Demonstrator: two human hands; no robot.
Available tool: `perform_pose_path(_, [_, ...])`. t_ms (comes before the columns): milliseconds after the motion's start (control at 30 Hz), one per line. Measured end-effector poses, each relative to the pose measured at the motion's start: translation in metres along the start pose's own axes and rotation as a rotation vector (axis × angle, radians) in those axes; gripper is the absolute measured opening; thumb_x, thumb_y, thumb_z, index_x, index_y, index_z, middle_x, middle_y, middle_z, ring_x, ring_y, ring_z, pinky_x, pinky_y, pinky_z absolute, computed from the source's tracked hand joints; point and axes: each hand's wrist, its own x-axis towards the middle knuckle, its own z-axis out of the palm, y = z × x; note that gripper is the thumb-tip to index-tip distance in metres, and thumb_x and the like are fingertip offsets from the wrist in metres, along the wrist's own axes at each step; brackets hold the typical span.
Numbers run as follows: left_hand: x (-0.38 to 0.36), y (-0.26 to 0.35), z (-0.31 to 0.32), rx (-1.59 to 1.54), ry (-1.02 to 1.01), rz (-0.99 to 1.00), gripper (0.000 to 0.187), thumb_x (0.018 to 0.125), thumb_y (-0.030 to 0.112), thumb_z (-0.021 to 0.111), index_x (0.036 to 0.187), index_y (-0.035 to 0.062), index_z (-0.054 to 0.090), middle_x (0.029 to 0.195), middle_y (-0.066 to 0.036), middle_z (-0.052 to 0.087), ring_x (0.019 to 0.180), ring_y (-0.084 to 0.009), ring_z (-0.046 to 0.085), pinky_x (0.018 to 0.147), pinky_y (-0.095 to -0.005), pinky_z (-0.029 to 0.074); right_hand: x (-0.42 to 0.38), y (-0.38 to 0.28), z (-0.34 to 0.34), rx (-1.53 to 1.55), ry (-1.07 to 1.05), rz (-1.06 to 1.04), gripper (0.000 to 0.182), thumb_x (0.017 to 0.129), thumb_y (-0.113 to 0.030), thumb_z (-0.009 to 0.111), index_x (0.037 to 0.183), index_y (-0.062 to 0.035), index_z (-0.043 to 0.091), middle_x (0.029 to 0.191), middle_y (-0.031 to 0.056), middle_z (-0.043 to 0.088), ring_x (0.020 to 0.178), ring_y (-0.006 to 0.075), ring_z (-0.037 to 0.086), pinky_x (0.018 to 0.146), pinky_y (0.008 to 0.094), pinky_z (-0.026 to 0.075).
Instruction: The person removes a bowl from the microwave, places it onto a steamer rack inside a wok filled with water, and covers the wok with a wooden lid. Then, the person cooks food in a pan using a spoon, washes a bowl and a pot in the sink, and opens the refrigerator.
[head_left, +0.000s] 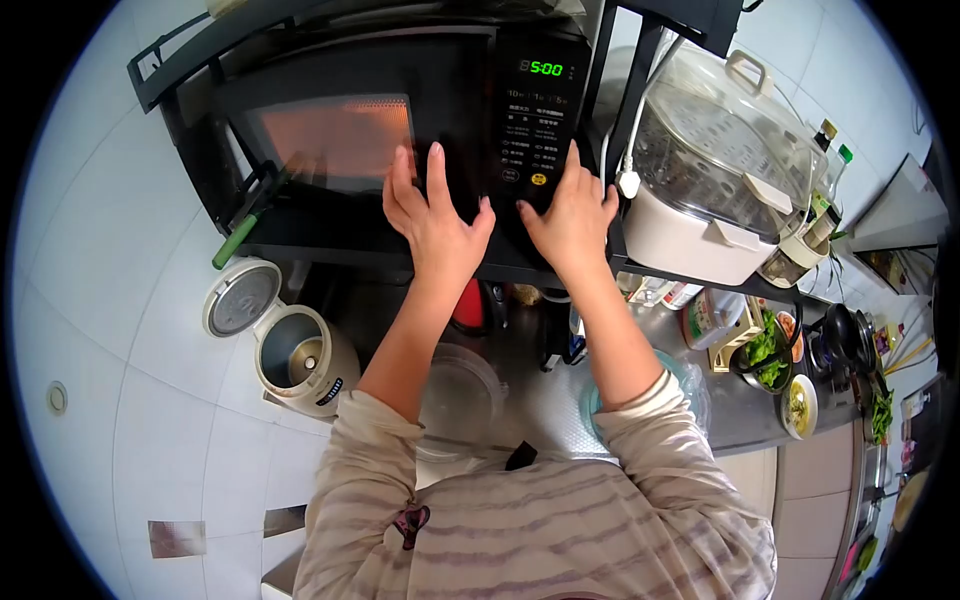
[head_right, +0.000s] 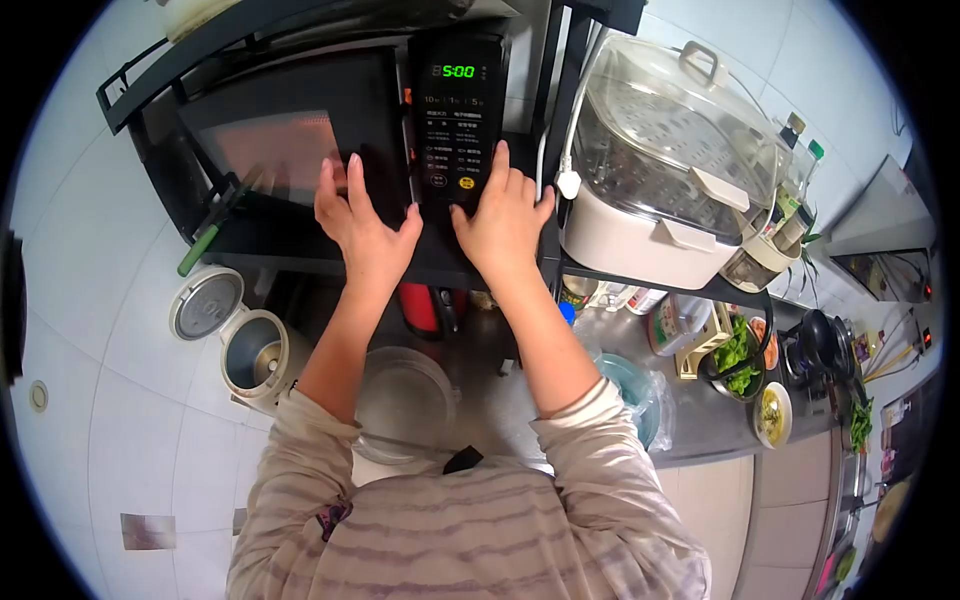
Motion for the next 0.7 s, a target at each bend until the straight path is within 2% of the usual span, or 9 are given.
perform_pose_path(100, [-0.012,0.015,-0.051,-0.022,-0.065,-0.055,0.081,0.063,0.019,0.072,0.133,0.003,0.034,0.138,-0.027,0.02,0.122,-0.0461,0.025,0.101,-0.0518,0.022,-0.031,-0.007,-0.025,0.124,0.422,-0.306,0.082,0.068,-0.018,0.07,0.136,0.0018,0.028,0.118,0.0194,0.048,0.11,0.0349,0.046,0.098,0.0528,0.028])
perform_pose_path(200, [-0.032,-0.004,-0.111,-0.175,-0.007,-0.064,0.087,0.061,0.005,0.066,0.136,0.0007,0.022,0.138,-0.025,0.017,0.123,-0.04,0.027,0.097,-0.0447,0.035,-0.043,-0.031,-0.015,0.495,0.457,-0.614,0.06,0.07,-0.009,0.063,0.125,0.0027,0.044,0.111,0.0205,0.053,0.104,0.0365,0.05,0.092,0.0406,0.038])
perform_pose_path(233, [-0.041,-0.011,-0.128,-0.3,0.015,-0.121,0.085,0.063,0.005,0.062,0.136,-0.001,0.019,0.137,-0.025,0.018,0.12,-0.0384,0.032,0.097,-0.0436,0.035,-0.042,-0.046,-0.005,0.589,0.292,-0.583,0.053,0.074,-0.01,0.062,0.122,0.0048,0.045,0.105,0.0183,0.056,0.096,0.0323,0.055,0.084,0.0369,0.044])
perform_pose_path(300, [-0.06,-0.027,-0.159,-0.292,0.049,-0.187,0.081,0.065,0.006,0.058,0.136,-0.0034,0.019,0.136,-0.024,0.021,0.118,-0.0359,0.036,0.098,-0.0418,0.033,-0.016,-0.078,0.037,1.192,-0.229,-0.219,0.047,0.08,-0.014,0.061,0.12,0.0061,0.046,0.1,0.0156,0.058,0.087,0.0256,0.058,0.075,0.0324,0.047])
perform_pose_path(367, [-0.071,-0.037,-0.186,-0.164,0.125,-0.238,0.078,0.067,0.005,0.055,0.135,-0.0055,0.018,0.133,-0.023,0.025,0.114,-0.0329,0.039,0.099,-0.0399,0.032,0.033,-0.107,0.084,1.245,-0.261,-0.024,0.047,0.084,-0.022,0.061,0.12,0.004,0.046,0.097,0.0132,0.057,0.075,0.0193,0.06,0.062,0.0295,0.049])
perform_pose_path(433, [-0.072,-0.047,-0.207,-0.226,0.139,-0.253,0.077,0.069,0.004,0.054,0.136,-0.0056,0.017,0.131,-0.022,0.026,0.115,-0.0318,0.039,0.099,-0.039,0.032,0.082,-0.136,0.065,1.419,-0.623,0.428,0.051,0.09,-0.024,0.053,0.132,-0.0027,0.031,0.106,0.018,0.054,0.084,0.0271,0.061,0.059,0.0297,0.057])
perform_pose_path(500, [-0.071,-0.051,-0.224,-0.284,0.148,-0.27,0.076,0.07,0.003,0.052,0.136,-0.0056,0.016,0.13,-0.021,0.028,0.115,-0.0306,0.039,0.099,-0.0381,0.031,0.121,-0.146,0.091,1.499,-0.634,0.668,0.051,0.09,-0.04,0.051,0.126,-0.0061,0.039,0.099,0.0164,0.057,0.059,0.0262,0.061,0.043,0.0328,0.051])
perform_pose_path(533, [-0.07,-0.053,-0.232,-0.268,0.12,-0.275,0.074,0.071,0.002,0.052,0.136,-0.0057,0.017,0.129,-0.02,0.029,0.115,-0.0297,0.039,0.099,-0.0377,0.031,0.129,-0.152,0.099,1.576,-0.612,0.597,0.051,0.091,-0.043,0.048,0.127,-0.0081,0.039,0.103,0.0189,0.056,0.061,0.0314,0.063,0.042,0.0345,0.052])
perform_pose_path(700, [-0.071,-0.064,-0.262,-0.27,0.072,-0.345,0.063,0.085,0.012,0.054,0.135,-0.0067,0.022,0.132,-0.018,0.034,0.118,-0.0267,0.04,0.101,-0.0376,0.03,0.142,-0.156,0.111,1.477,-0.573,0.576,0.04,0.093,-0.029,0.042,0.123,-0.0034,0.04,0.106,0.0212,0.055,0.078,0.0323,0.063,0.054,0.0333,0.059])
